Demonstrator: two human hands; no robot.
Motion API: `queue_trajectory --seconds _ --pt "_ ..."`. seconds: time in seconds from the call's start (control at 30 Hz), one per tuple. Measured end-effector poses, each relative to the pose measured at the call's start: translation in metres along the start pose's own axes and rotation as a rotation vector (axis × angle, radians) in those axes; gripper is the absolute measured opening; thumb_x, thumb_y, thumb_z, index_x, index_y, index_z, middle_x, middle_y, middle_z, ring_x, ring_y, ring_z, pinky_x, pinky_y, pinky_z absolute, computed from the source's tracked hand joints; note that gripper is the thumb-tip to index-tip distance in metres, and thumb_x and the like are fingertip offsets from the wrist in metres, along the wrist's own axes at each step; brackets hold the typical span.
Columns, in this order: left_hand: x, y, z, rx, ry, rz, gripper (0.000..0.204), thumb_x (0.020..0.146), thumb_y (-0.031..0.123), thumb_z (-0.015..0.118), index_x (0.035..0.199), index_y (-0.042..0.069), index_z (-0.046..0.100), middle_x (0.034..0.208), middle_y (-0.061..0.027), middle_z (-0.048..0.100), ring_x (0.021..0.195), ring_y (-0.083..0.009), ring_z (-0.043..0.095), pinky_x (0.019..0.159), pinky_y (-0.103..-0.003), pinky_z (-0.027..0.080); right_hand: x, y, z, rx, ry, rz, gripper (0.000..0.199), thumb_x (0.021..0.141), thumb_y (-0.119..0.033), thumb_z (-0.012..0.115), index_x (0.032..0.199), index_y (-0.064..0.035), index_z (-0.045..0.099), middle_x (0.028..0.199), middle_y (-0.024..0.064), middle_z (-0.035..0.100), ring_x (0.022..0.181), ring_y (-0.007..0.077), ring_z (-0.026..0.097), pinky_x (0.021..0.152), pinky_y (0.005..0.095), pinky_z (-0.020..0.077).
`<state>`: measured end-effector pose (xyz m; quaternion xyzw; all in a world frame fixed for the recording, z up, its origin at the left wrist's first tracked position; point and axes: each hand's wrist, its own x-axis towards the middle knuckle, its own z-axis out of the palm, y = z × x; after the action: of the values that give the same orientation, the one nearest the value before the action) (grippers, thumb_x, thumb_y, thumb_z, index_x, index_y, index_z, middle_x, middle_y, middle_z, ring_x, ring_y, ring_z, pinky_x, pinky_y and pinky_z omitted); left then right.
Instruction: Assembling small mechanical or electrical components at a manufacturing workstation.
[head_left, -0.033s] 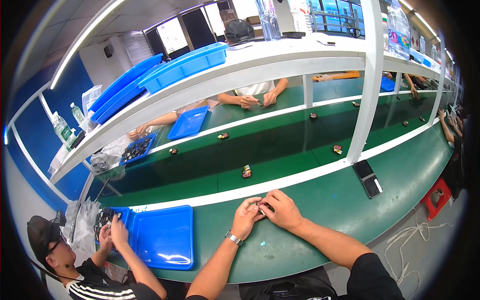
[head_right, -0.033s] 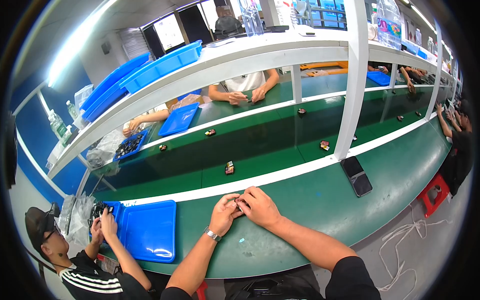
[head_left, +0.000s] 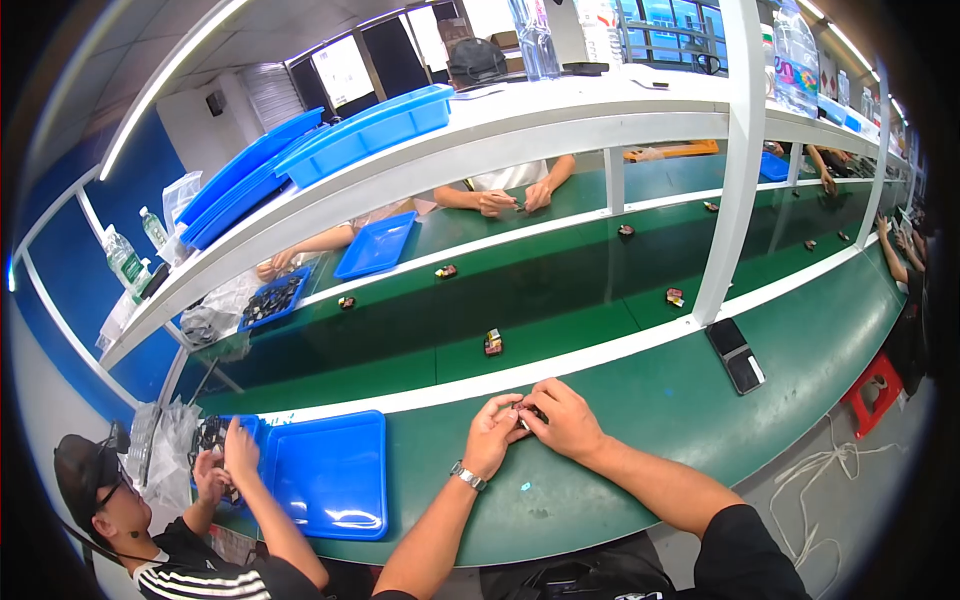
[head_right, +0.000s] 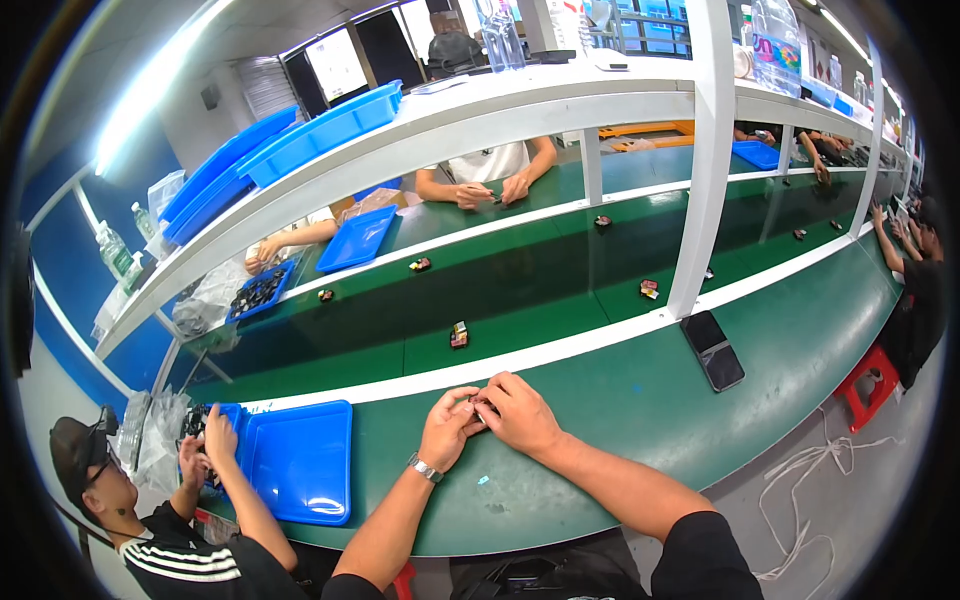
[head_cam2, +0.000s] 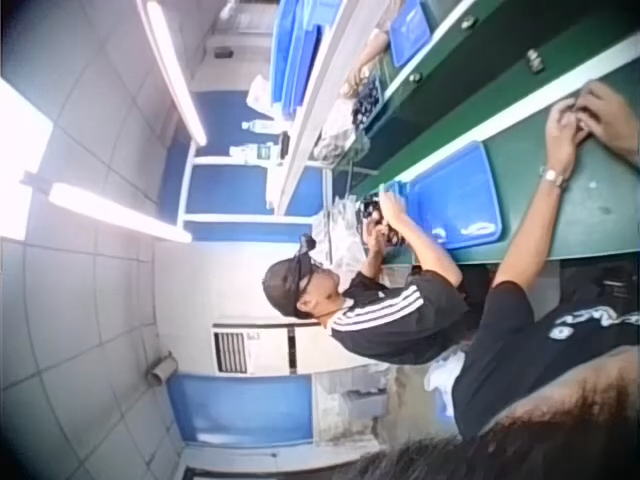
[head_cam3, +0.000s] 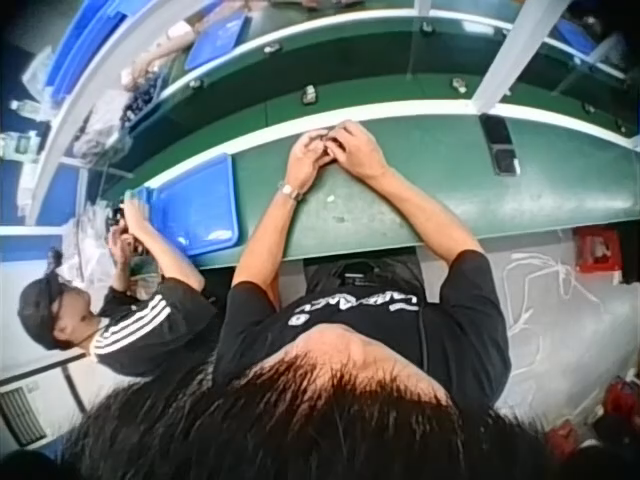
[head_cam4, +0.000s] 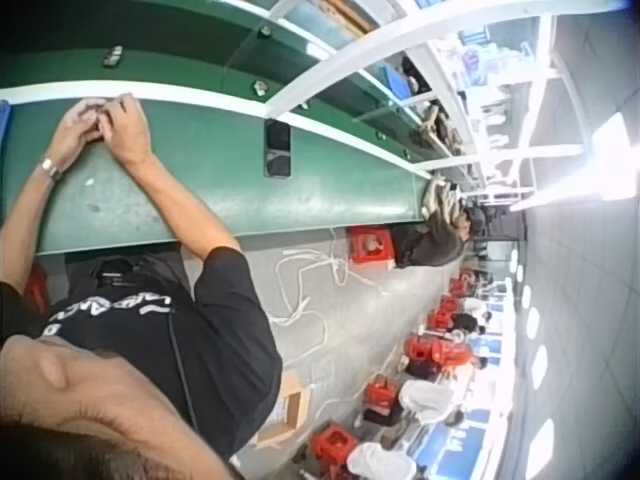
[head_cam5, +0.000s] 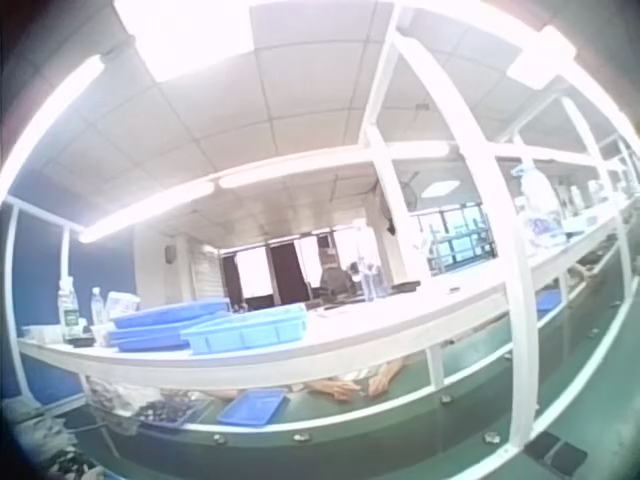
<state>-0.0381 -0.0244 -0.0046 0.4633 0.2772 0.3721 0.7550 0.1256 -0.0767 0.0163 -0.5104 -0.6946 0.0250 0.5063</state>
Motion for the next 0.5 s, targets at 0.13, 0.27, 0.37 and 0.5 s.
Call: queue_trajectory --seconds 0.13,0.27,0.37,0.5 --pt "0.003 0.001 0.0 0.055 0.031 0.018 0.023 0.099 0.007 0.054 0.121 0.003 0.053 0.112 -0.0106 0.067 0.1 -0.0183 0.066 0.086 -0.034 0.056 0.002 0.002 0.001 0.009 0.011 -0.057 0.017 0.076 -0.006 0.076 0.091 -0.005 0.066 0.091 0.0072 0.058 0.08 0.0239 0.061 0.066 0.033 0.0521" --pt "0.008 -0.007 -0.004 0.069 0.058 0.074 0.02 0.099 0.007 0.054 0.119 0.002 0.055 0.111 -0.0108 0.068 0.096 -0.0139 0.066 0.081 -0.028 0.055 0.004 -0.002 -0.003 0.157 -0.041 0.061 0.017 0.079 -0.003 0.073 0.093 -0.0038 0.065 0.094 0.0073 0.059 0.077 0.0188 0.064 0.065 0.03 0.0529" --pt "0.01 -0.012 -0.007 0.151 0.094 0.129 0.019 0.099 0.005 0.054 0.118 0.001 0.055 0.11 -0.0104 0.068 0.097 -0.0126 0.065 0.08 -0.026 0.053 0.005 -0.004 0.002 0.272 -0.053 0.196 0.016 0.081 0.0 0.072 0.095 -0.0023 0.065 0.094 0.0083 0.061 0.074 0.0161 0.066 0.063 0.0283 0.0536" --pt "0.011 -0.009 -0.005 0.17 0.045 0.156 0.02 0.097 0.001 0.054 0.118 0.0 0.054 0.109 -0.0096 0.067 0.099 -0.0121 0.064 0.082 -0.024 0.052 0.006 0.002 0.003 0.31 -0.01 0.229 0.016 0.081 0.001 0.07 0.095 -0.0004 0.064 0.09 0.0096 0.063 0.07 0.016 0.067 0.062 0.0276 0.054"
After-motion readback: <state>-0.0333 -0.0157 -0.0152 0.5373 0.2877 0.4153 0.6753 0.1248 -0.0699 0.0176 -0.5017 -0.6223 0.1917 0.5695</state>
